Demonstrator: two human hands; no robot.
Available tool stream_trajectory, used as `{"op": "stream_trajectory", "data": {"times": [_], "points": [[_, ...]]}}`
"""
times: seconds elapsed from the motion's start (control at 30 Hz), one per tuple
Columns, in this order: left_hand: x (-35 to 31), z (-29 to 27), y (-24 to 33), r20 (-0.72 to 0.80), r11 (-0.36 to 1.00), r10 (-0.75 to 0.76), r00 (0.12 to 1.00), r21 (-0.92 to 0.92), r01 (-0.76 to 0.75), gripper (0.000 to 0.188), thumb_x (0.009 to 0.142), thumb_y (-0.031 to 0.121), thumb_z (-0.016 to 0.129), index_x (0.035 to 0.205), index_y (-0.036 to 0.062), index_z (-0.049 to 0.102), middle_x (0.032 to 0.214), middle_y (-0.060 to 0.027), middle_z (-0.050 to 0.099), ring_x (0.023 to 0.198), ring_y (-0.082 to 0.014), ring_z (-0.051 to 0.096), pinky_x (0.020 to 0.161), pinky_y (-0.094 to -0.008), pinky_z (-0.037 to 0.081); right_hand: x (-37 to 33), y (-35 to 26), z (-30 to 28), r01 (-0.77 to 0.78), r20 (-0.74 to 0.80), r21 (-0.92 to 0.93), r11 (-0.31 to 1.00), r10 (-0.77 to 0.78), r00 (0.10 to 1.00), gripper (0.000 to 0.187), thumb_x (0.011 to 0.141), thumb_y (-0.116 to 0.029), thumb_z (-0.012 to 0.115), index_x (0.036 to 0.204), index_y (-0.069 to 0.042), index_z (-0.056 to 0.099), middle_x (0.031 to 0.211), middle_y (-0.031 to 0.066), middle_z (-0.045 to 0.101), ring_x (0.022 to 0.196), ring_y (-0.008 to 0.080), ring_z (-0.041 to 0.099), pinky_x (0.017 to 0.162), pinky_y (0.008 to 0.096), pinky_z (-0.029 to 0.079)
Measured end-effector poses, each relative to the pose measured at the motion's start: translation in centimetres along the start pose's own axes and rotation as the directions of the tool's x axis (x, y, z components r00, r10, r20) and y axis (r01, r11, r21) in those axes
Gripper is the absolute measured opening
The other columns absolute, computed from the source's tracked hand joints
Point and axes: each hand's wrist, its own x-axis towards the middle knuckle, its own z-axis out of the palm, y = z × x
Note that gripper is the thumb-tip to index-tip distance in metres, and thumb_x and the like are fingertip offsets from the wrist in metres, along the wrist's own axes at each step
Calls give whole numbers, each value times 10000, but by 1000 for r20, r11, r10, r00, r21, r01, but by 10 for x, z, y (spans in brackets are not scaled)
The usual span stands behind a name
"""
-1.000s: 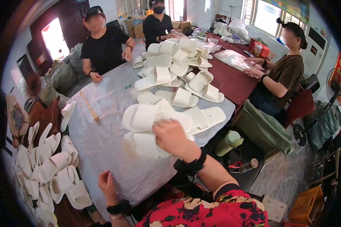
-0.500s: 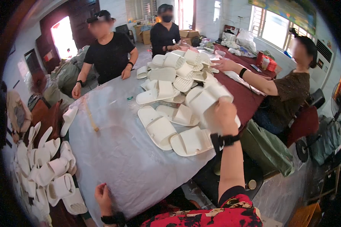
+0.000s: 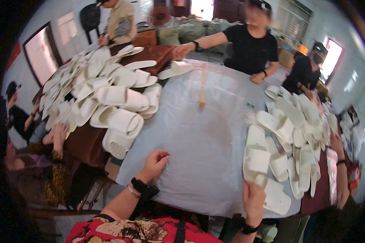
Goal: Stitch the upper fabric of white slippers to the soles using a sewing needle and thread in a manufacturing setting.
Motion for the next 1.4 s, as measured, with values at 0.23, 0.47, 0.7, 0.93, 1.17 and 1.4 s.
{"op": "stream_trajectory", "data": {"times": [0.23, 0.47, 0.7, 0.93, 1.17, 1.4], "points": [[-1, -37, 34, -129, 750, -489, 863, -567, 340, 485, 906, 210, 617, 1279, -10, 399, 1063, -80, 607, 966, -164, 595, 780, -264, 477, -4, -43, 25, 168, 219, 85, 982, -183, 958, 125, 807, -92, 636, 899, -10, 654, 748, 168, 636, 682, 316, 623, 615, 392, 481], [37, -76, 70, -215, 612, -380, 900, -788, 70, 355, 915, 268, 601, 1220, 126, 486, 1092, -17, 597, 1026, -154, 567, 805, -316, 476, 21, -89, 43, 349, 279, 132, 928, -372, 885, 134, 784, -93, 651, 902, -33, 633, 747, 128, 633, 694, 315, 612, 609, 398, 478], [32, -74, 63, -434, 699, -413, 801, -715, -26, 326, 860, 254, 675, 1144, 156, 548, 989, 40, 625, 789, -79, 566, 630, -248, 445, 49, -148, 72, 497, 315, 243, 833, -552, 772, 136, 761, -67, 662, 889, -36, 626, 740, 124, 625, 709, 319, 606, 623, 396, 482], [-68, -8, 12, -74, 815, -184, 980, -569, 111, 461, 843, 167, 678, 1253, 56, 499, 1067, -12, 618, 970, -109, 550, 853, -319, 462, 119, -150, 110, 351, 290, 325, 878, -446, 847, 454, 826, -96, 595, 1256, 6, 491, 1016, 127, 595, 994, 274, 557, 855, 407, 432], [-97, -72, 25, 71, 887, 72, 995, -460, -32, 515, 735, 101, 689, 1211, 53, 497, 1007, -40, 622, 972, -140, 553, 841, -335, 463, 121, -237, 162, 534, 359, 419, 735, -674, 646, 741, 808, -357, 719, 1333, 60, 402, 1157, 247, 587, 1053, 381, 572, 859, 461, 478], [-114, -118, 58, 134, 970, 9, 991, -242, 24, 699, 828, 272, 703, 1382, 56, 335, 1286, -155, 472, 1155, -243, 456, 946, -419, 380, 127, -218, 205, 572, 232, 284, 770, -634, 738, 717, 818, -296, 681, 1377, 16, 357, 1033, 262, 578, 836, 407, 572, 688, 502, 467]]}}
